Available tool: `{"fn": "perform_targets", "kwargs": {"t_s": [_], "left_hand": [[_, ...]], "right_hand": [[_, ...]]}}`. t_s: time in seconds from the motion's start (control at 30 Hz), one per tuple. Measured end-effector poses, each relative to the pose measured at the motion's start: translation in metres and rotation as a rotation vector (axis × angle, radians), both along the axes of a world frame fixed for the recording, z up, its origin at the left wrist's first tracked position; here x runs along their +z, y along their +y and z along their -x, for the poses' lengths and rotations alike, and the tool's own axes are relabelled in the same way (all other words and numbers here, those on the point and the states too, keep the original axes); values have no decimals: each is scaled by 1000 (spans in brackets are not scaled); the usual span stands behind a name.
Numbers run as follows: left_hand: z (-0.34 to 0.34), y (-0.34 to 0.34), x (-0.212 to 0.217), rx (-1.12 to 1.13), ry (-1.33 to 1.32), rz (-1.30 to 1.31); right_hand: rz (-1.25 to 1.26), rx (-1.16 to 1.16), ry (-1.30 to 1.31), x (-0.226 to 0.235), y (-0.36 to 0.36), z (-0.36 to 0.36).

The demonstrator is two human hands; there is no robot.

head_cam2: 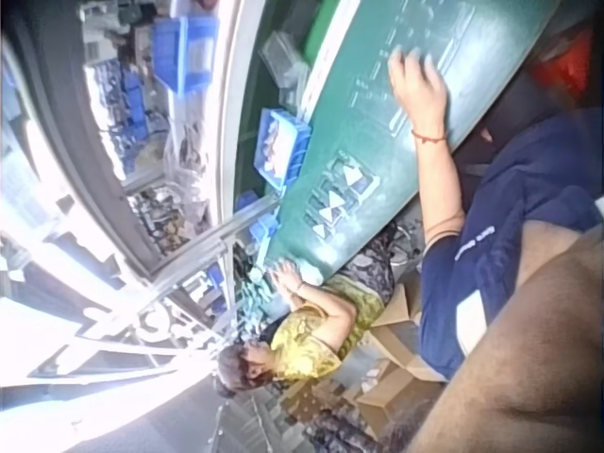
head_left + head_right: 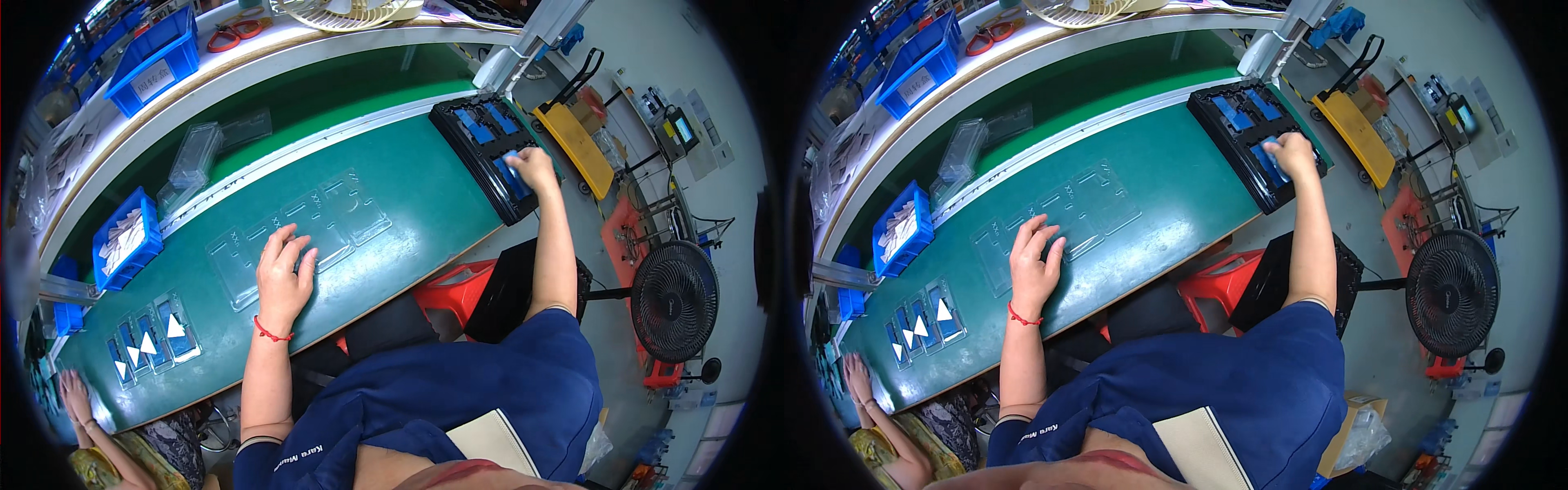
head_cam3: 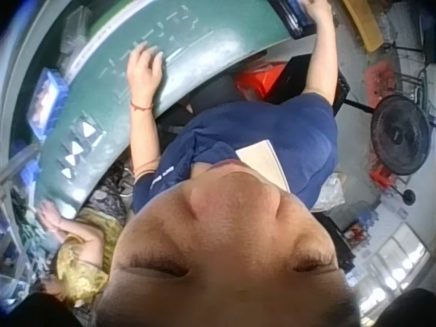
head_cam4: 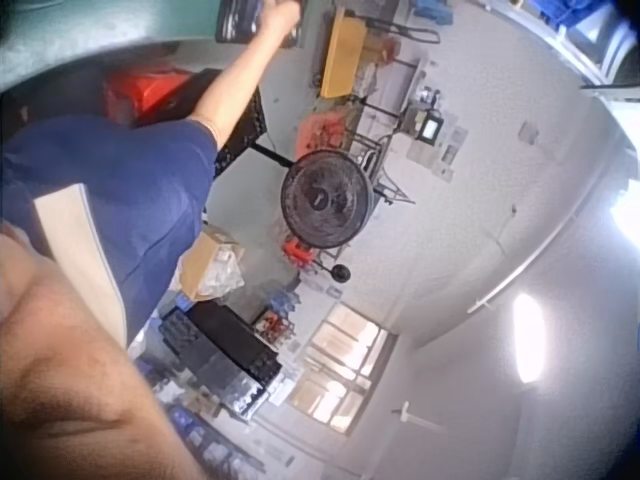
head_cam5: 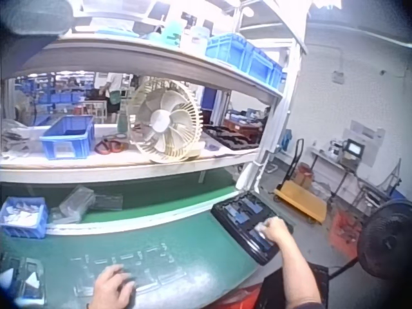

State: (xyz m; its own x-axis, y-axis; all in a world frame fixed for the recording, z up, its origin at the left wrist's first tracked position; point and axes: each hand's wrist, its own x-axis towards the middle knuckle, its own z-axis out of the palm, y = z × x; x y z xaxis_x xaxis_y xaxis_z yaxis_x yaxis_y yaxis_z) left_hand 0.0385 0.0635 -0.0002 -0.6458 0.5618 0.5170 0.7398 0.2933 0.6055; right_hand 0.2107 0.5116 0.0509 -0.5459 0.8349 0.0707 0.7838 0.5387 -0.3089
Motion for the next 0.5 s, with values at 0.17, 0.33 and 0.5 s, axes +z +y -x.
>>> {"fn": "perform_targets", "kwargs": {"t_s": [0.17,0.33,0.5], "left_hand": [[2,0,0,7,5,-13],[4,-6,0,36,9,-42],[5,-3,-2,26,59,-90]], "right_hand": [[-152,37,-129,-13,-23,12],[-81,16,-93,-14,-26,19],[-164,119,149,5,29,23]]}}
